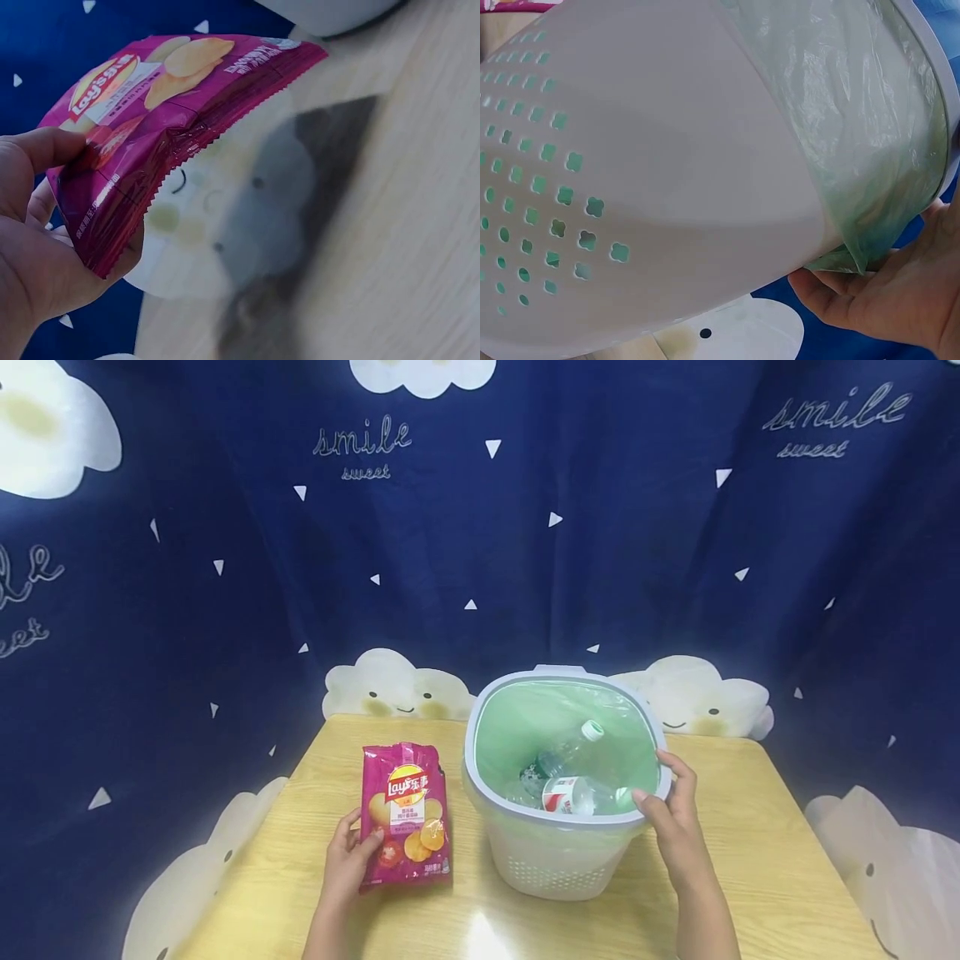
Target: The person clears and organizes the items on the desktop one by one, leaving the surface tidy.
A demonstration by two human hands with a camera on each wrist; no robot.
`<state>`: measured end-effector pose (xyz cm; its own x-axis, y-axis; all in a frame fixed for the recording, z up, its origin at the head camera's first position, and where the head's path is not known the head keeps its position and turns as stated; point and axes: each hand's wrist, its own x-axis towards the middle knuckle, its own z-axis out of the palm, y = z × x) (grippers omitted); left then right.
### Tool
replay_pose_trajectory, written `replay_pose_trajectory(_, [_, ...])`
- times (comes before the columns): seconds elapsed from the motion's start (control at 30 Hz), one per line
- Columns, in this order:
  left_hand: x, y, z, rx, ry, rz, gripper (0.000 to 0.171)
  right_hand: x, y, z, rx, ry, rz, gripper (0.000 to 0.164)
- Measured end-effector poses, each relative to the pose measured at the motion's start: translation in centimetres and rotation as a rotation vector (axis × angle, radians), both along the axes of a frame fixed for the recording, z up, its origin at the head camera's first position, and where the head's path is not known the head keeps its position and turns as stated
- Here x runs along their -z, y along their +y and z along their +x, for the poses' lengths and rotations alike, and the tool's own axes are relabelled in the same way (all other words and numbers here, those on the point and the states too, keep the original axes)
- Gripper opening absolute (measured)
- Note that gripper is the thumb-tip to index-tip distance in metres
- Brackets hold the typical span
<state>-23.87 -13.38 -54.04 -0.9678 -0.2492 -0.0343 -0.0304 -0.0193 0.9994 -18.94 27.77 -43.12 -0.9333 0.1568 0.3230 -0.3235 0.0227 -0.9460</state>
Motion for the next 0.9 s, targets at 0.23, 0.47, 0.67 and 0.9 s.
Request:
replay_pose_trajectory(0.23, [-1.7,0.3,-0.2,0.014,0.059,0.003,0.05,-0.2,0.2,0.1,0.006,0.02,-0.004,0.052])
replay_pose_trajectory(0.47, [-3.9,0.5,0.1,-0.007,0.098,0.033,0.044,-0.3,0.0,-0.2,0.004,-0.003,0.01,0.052])
replay_pose_trajectory(0.67, [-4.4,1.0,0.0,-0.017,0.145,0.055,0.043,-0.2,-0.1,-0.2,0.006,-0.02,0.016,0.052])
replay_pose_trajectory(0.9, [-4.9,1.6,0.0,-0.035,0.156,0.066,0.04,0.0,0.0,0.0,0.019,-0.04,0.028,0.052])
